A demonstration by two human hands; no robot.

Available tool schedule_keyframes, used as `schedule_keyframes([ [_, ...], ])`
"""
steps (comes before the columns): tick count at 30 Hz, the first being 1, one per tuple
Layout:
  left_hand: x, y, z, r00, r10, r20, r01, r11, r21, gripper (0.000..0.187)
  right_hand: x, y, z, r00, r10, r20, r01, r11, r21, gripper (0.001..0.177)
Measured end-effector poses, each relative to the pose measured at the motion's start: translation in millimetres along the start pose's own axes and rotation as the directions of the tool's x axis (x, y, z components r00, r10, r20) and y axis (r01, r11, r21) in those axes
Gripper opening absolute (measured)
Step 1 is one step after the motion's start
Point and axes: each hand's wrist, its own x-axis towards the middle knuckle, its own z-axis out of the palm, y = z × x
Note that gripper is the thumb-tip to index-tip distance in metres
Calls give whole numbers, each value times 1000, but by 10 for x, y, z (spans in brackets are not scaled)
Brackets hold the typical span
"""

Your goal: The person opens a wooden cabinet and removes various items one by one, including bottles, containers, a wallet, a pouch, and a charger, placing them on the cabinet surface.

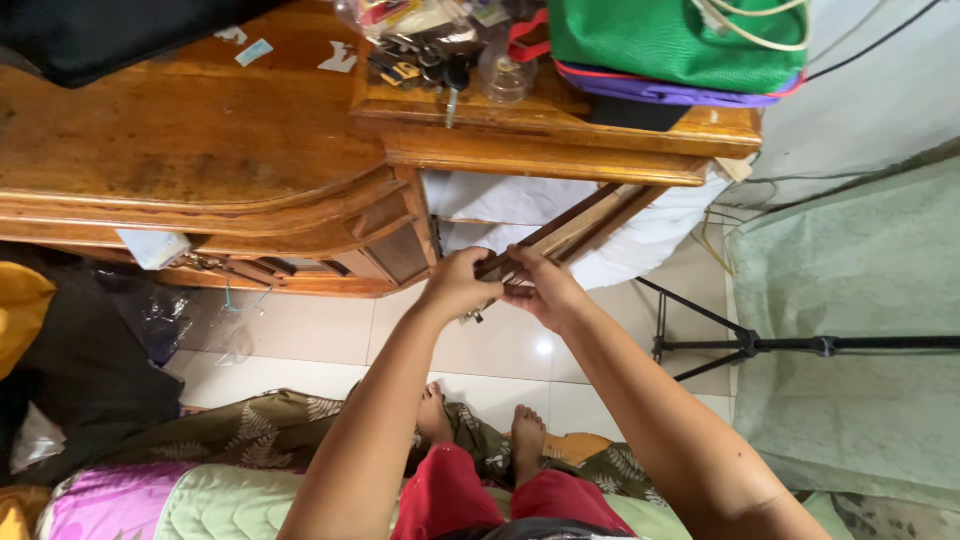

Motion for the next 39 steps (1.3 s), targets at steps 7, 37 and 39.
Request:
schedule_keyframes([
  [7, 194, -908, -270, 691, 22, -722, -512, 720, -468, 27, 390, -12, 272, 998, -53, -29, 58, 979, 196, 20],
  [37, 1254, -1156, -668, 905, 403, -138, -424, 817, -392, 52, 2753, 1906, 254, 938, 326, -114, -129, 636, 761, 58],
  [39, 1260, -1143, -670, 915, 384, -123, -399, 819, -412, 53, 2822, 1844, 409, 944, 313, -107, -94, 565, 820, 73],
])
